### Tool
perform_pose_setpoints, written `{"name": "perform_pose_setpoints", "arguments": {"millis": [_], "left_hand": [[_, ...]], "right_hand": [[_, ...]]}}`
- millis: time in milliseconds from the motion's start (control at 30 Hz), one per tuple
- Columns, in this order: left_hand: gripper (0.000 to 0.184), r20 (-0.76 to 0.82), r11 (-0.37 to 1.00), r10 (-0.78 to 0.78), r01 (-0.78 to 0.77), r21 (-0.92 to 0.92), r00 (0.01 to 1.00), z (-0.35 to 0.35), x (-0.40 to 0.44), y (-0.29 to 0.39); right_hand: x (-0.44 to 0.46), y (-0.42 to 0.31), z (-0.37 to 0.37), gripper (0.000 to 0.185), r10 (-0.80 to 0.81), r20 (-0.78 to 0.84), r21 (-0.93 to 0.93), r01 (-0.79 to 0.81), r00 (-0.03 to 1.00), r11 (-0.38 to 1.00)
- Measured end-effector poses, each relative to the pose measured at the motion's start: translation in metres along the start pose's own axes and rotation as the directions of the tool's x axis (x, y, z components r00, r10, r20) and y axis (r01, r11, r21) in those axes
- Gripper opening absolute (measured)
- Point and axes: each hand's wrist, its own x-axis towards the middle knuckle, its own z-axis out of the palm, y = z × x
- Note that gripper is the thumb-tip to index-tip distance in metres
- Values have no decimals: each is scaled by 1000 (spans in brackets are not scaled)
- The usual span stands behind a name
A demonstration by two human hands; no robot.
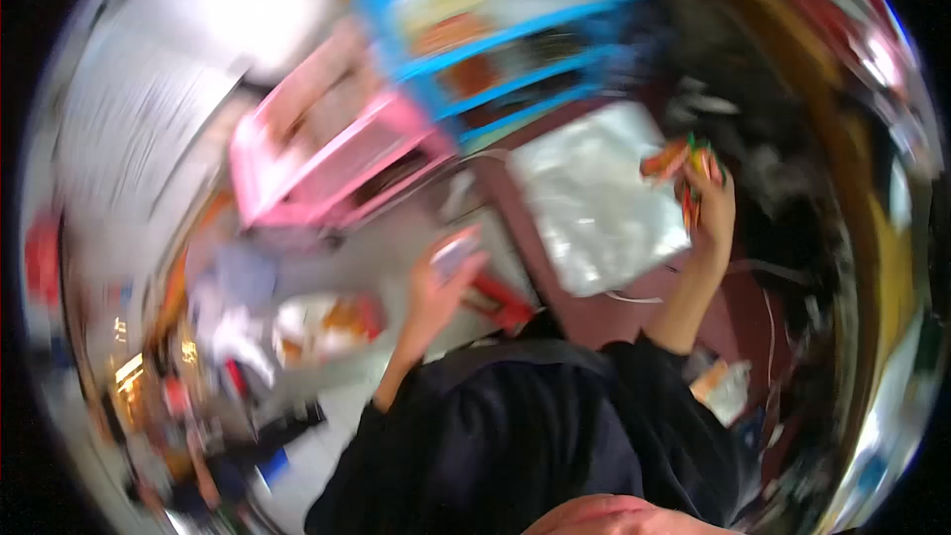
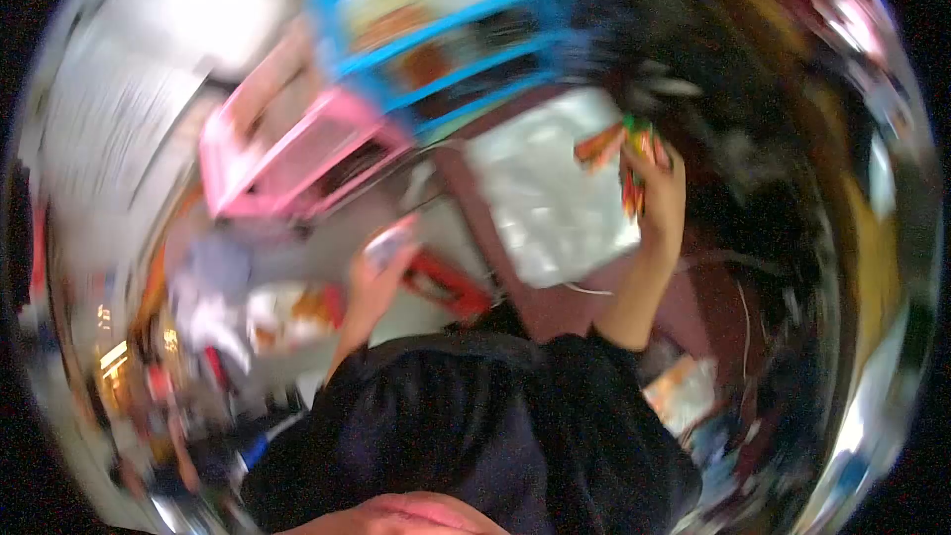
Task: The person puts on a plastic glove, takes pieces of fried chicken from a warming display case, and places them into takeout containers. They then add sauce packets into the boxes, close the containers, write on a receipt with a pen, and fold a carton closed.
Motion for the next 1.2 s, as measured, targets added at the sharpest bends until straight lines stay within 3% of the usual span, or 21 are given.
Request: {"name": "perform_pose_setpoints", "arguments": {"millis": [33, 67, 100, 133, 167, 233, 333, 433, 500, 567, 600, 733, 833, 867, 967, 1000, 1100, 1133, 1200], "left_hand": [[44, 83, 988, 99, -108, 115, 992, -4, 7, 7], [48, 143, 994, -8, -8, 111, 990, -11, 7, 27], [50, 136, 1000, 6, -5, -3, 991, -18, -3, 11], [43, 83, 996, 86, -87, 9, 993, -27, -16, 7], [33, 199, 999, -35, 29, 29, 979, -50, -30, 2], [25, 55, 997, -76, 75, 18, 996, -87, -63, -27], [19, -267, 987, -140, 111, -119, 954, -124, -104, -63], [17, -499, 982, -103, 10, -186, 860, -165, -145, -90], [17, -538, 977, -167, 63, -206, 826, -198, -172, -101], [17, -597, 974, -208, 109, -198, 775, -227, -198, -116], [19, -614, 940, -275, 73, -333, 740, -239, -208, -135], [21, -643, 978, -207, 160, -131, 738, -296, -226, -175], [24, -524, 785, -252, 488, 380, 813, -327, -224, -200], [32, -525, 823, -257, 468, 321, 812, -333, -227, -208], [38, -663, 969, -245, 191, -155, 707, -337, -237, -232], [39, -634, 964, -243, 112, -240, 734, -337, -239, -238], [37, -474, 975, -122, 15, -223, 872, -328, -242, -196], [32, -381, 943, -148, 15, -331, 912, -325, -245, -177], [28, -265, 948, -172, 86, -306, 949, -326, -253, -182]], "right_hand": [[-27, 18, 35, 26, 68, 182, -132, -44, 981, 990], [-60, 33, 69, 25, 168, 303, -264, -87, 938, 961], [-92, 47, 100, 23, 257, 399, -397, -87, 880, 914], [-123, 64, 134, 21, 263, 470, -327, -111, 843, 938], [-150, 81, 157, 19, 268, 516, -259, -151, 814, 954], [-179, 129, 184, 17, 319, 642, -276, -178, 698, 945], [-235, 176, 231, 15, 390, 613, -327, -229, 687, 917], [-280, 220, 263, 16, 397, 665, -381, -169, 633, 909], [-308, 244, 287, 17, 396, 696, -425, -100, 599, 900], [-333, 267, 312, 17, 396, 672, -412, -129, 625, 902], [-343, 279, 324, 16, 396, 665, -405, -141, 633, 904], [-357, 315, 355, 17, 333, 665, -451, 4, 668, 893], [-348, 341, 363, 20, 447, 668, -710, 331, 594, 622], [-347, 346, 362, 23, 471, 625, -705, 191, 623, 683], [-344, 341, 360, 24, 488, 582, -606, -52, 651, 794], [-340, 337, 356, 23, 551, 603, -646, -51, 577, 761], [-357, 311, 367, 22, 708, 610, -777, 94, 356, 622], [-356, 314, 366, 26, 780, 575, -817, 232, 247, 529], [-366, 320, 362, 31, 688, 717, -690, 261, 112, 675]]}}
